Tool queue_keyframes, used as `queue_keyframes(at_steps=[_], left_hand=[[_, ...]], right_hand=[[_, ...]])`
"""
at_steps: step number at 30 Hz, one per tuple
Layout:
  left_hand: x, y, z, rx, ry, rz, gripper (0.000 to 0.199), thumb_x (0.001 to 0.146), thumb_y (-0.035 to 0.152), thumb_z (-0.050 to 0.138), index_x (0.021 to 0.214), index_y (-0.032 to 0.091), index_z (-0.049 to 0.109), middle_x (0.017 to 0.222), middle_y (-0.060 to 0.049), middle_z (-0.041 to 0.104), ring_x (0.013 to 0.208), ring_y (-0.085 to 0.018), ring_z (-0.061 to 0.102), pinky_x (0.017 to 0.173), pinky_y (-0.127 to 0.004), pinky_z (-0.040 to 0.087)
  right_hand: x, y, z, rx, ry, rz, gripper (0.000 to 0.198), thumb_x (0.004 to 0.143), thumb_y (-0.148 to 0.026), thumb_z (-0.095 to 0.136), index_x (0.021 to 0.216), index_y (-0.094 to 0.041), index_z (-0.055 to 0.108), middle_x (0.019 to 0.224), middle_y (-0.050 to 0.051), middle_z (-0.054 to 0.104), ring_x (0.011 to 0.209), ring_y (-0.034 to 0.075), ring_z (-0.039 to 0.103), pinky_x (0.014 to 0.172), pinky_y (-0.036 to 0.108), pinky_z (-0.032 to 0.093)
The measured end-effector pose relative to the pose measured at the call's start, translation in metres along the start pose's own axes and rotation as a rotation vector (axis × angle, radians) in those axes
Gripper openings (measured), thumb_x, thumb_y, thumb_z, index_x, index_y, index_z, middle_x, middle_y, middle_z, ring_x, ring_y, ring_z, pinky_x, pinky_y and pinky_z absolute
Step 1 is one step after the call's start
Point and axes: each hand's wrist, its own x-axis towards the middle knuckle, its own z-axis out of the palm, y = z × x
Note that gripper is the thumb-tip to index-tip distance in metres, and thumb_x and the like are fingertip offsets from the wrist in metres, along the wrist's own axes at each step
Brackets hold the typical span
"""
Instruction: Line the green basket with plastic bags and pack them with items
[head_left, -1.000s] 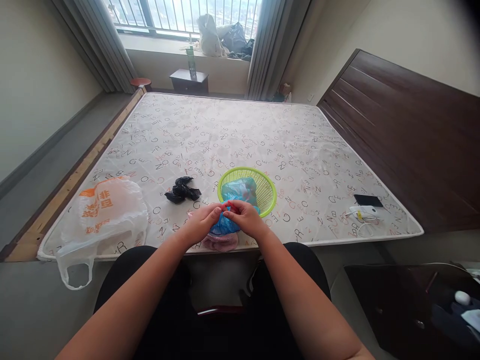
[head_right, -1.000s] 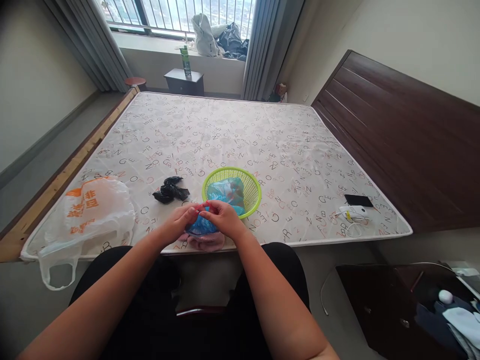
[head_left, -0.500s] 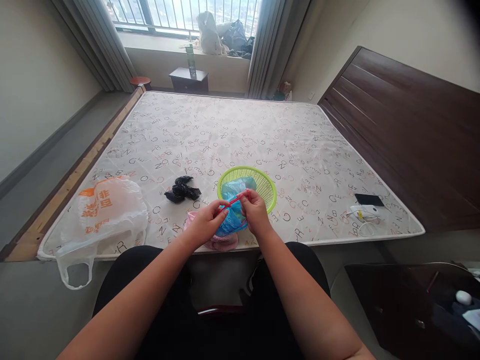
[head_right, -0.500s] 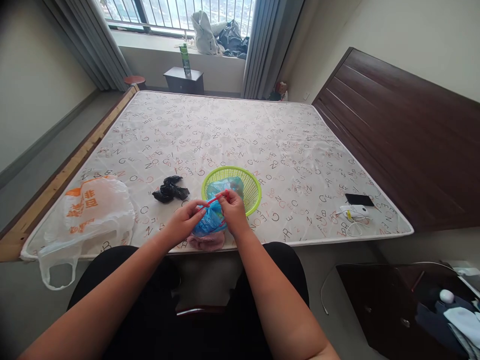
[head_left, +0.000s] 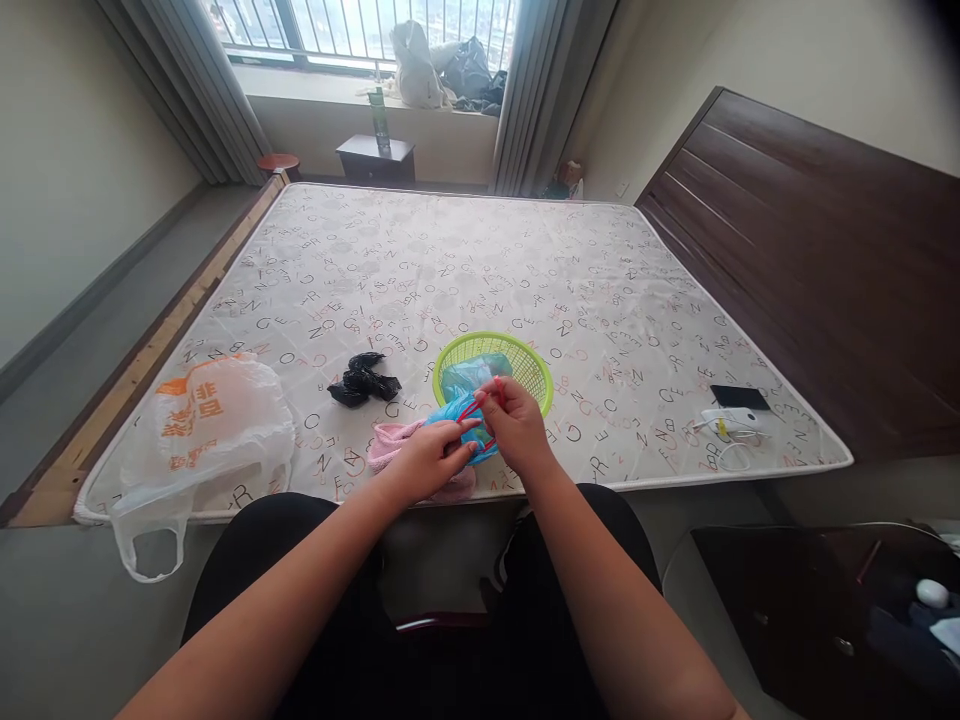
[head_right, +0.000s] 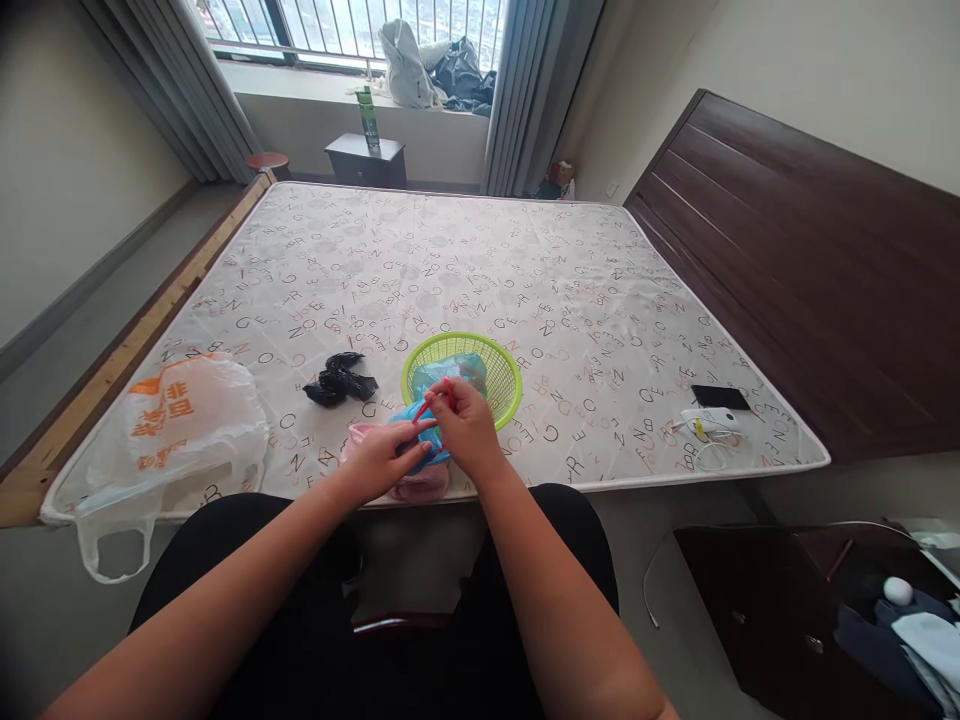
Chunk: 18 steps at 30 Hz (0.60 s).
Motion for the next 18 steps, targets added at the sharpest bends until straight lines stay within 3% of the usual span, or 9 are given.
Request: queue_keyframes(at_steps=[5,8,12,18], left_hand=[[0.0,0.002,0.012,-0.013,-0.081,-0.081,0.035,0.095,0.048,0.061,0.086,0.016,0.071,0.06,0.004,0.047,0.058,-0.013,0.044,0.056,-0.028,0.031],[0.0,0.003,0.014,-0.066,-0.135,-0.119,0.033,0.095,0.047,0.061,0.092,0.017,0.074,0.059,0.003,0.051,0.057,-0.013,0.045,0.055,-0.027,0.031],[0.001,0.004,0.016,-0.164,-0.219,-0.105,0.032,0.095,0.044,0.061,0.097,0.018,0.079,0.068,-0.002,0.066,0.065,-0.017,0.057,0.059,-0.028,0.04],[0.001,0.008,0.021,-0.289,-0.166,-0.203,0.036,0.092,0.047,0.062,0.094,0.016,0.08,0.08,-0.006,0.076,0.074,-0.019,0.064,0.065,-0.029,0.047]], right_hand=[[-0.003,-0.002,0.004,-0.023,-0.086,0.032,0.03,0.086,-0.055,0.073,0.084,-0.027,0.063,0.063,-0.004,0.046,0.057,0.014,0.043,0.049,0.027,0.037],[-0.002,-0.002,0.004,-0.036,-0.106,0.054,0.031,0.085,-0.055,0.074,0.082,-0.026,0.062,0.063,-0.004,0.046,0.057,0.014,0.044,0.049,0.027,0.037],[-0.002,-0.001,0.004,-0.051,-0.097,0.052,0.032,0.086,-0.055,0.073,0.08,-0.026,0.061,0.063,-0.004,0.045,0.057,0.014,0.043,0.049,0.027,0.035],[-0.001,-0.003,0.005,-0.028,-0.113,0.043,0.032,0.088,-0.055,0.071,0.081,-0.026,0.06,0.062,-0.004,0.043,0.057,0.014,0.041,0.049,0.027,0.033]])
